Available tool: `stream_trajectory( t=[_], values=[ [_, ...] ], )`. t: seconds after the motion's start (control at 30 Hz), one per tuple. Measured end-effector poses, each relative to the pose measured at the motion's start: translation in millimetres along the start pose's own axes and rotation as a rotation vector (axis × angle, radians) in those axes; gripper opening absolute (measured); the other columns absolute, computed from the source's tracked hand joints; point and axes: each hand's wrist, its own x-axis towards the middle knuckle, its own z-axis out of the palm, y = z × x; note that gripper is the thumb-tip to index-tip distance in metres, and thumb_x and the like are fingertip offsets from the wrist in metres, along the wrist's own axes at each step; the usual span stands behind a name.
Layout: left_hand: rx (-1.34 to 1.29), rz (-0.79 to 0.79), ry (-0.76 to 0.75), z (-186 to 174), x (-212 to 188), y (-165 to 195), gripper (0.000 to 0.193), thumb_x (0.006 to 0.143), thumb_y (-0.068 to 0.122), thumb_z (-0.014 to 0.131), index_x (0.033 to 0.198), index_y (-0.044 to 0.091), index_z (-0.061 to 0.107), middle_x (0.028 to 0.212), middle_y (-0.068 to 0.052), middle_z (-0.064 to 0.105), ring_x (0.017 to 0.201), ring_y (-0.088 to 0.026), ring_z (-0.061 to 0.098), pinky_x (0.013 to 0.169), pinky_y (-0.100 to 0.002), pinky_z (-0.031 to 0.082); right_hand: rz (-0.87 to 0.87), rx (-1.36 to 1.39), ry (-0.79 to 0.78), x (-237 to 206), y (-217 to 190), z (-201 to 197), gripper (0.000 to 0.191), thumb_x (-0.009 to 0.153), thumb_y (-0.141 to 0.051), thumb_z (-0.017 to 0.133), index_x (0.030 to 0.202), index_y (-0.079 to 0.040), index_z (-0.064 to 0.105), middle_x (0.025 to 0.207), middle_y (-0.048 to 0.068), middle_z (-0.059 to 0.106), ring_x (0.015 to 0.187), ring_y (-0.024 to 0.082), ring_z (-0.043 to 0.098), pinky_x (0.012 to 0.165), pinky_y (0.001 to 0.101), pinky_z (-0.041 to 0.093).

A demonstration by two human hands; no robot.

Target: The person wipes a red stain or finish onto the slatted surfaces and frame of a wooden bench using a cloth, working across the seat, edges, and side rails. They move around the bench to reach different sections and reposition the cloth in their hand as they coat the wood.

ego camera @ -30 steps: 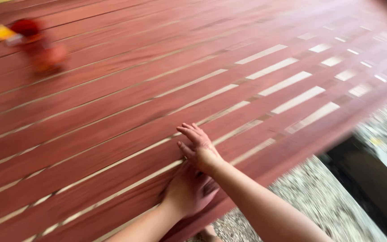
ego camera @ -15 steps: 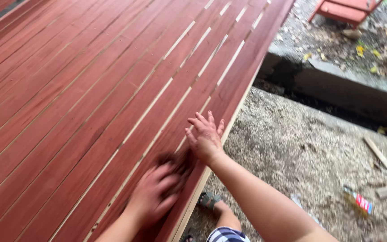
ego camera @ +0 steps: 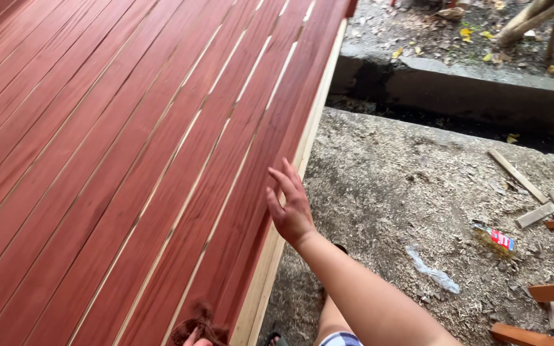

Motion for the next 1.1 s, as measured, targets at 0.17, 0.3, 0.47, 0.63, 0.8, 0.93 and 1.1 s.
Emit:
stream_trajectory(
  t=[0.17, 0.3, 0.47, 0.63, 0.8, 0.93, 1.1],
  values=[
    [0.003, 0.085, 0.046, 2.9, 95.3, 49.4, 0.049, 0.068, 0.019, 0.071, 0.116, 0.015, 0.067, 0.138, -0.024, 0.046, 0.131, -0.051, 0.042, 0.105, -0.058, 0.038, 0.132, -0.008, -0.005, 8.4, 52.3, -54.9, 0.032, 0.095, -0.022, 0.064, 0.125, -0.012, 0.069, 0.164, 0.013, 0.037, 0.152, 0.034, 0.035, 0.121, 0.0435, 0.032],
    [-0.006, 0.079, -0.152, 0.4, 254.7, 81.8, 0.066, 0.065, 0.016, 0.076, 0.129, 0.009, 0.061, 0.148, -0.028, 0.034, 0.134, -0.055, 0.031, 0.108, -0.062, 0.032, 0.226, -0.015, 0.034, 33.2, 107.5, -101.2, 0.031, 0.092, -0.022, 0.065, 0.121, -0.013, 0.07, 0.161, 0.012, 0.042, 0.148, 0.033, 0.04, 0.119, 0.0421, 0.035],
    [0.154, 0.073, -0.159, 62.7, 488.5, 106.4, 0.052, 0.077, 0.011, 0.071, 0.128, 0.008, 0.06, 0.15, -0.024, 0.031, 0.14, -0.049, 0.029, 0.114, -0.058, 0.033, 0.318, -0.087, -0.031, 70.7, 171.7, -163.9, 0.031, 0.093, -0.024, 0.066, 0.122, -0.014, 0.07, 0.16, 0.011, 0.042, 0.148, 0.033, 0.039, 0.119, 0.0428, 0.033],
    [0.266, -0.029, -0.267, 115.5, 667.8, 127.2, 0.026, 0.091, 0.006, 0.063, 0.117, 0.007, 0.063, 0.157, -0.018, 0.029, 0.146, -0.048, 0.029, 0.117, -0.06, 0.033, 0.474, -0.184, -0.1, 91.7, 208.4, -222.6, 0.034, 0.093, -0.029, 0.065, 0.125, -0.018, 0.068, 0.159, 0.005, 0.042, 0.147, 0.03, 0.04, 0.12, 0.0428, 0.033],
    [0.412, -0.13, -0.479, 126.0, 713.3, 137.3, 0.043, 0.085, 0.0, 0.065, 0.125, 0.009, 0.058, 0.172, -0.01, 0.002, 0.152, -0.044, 0.009, 0.115, -0.064, 0.028, 0.627, -0.25, -0.166, 100.9, 223.6, -244.7, 0.038, 0.094, -0.034, 0.063, 0.13, -0.022, 0.064, 0.162, 0.003, 0.038, 0.151, 0.028, 0.033, 0.123, 0.0443, 0.026],
    [0.544, 0.05, -0.483, 113.0, 660.8, 126.4, 0.061, 0.085, 0.019, 0.069, 0.142, 0.008, 0.05, 0.168, -0.011, 0.013, 0.153, -0.042, 0.009, 0.12, -0.059, 0.023, 0.536, -0.302, -0.174, 100.8, 224.7, -234.6, 0.042, 0.092, -0.034, 0.068, 0.13, -0.02, 0.065, 0.159, 0.01, 0.038, 0.151, 0.032, 0.031, 0.123, 0.0442, 0.026],
    [0.658, 0.201, -0.568, 70.7, 531.7, 124.6, 0.055, 0.096, 0.034, 0.057, 0.144, 0.008, 0.051, 0.161, -0.009, 0.029, 0.154, -0.038, 0.009, 0.12, -0.061, 0.019, 0.288, -0.307, -0.203, 101.1, 204.4, -198.5, 0.041, 0.091, -0.033, 0.07, 0.127, -0.016, 0.066, 0.155, 0.014, 0.044, 0.149, 0.038, 0.031, 0.121, 0.0468, 0.027]
  ],
)
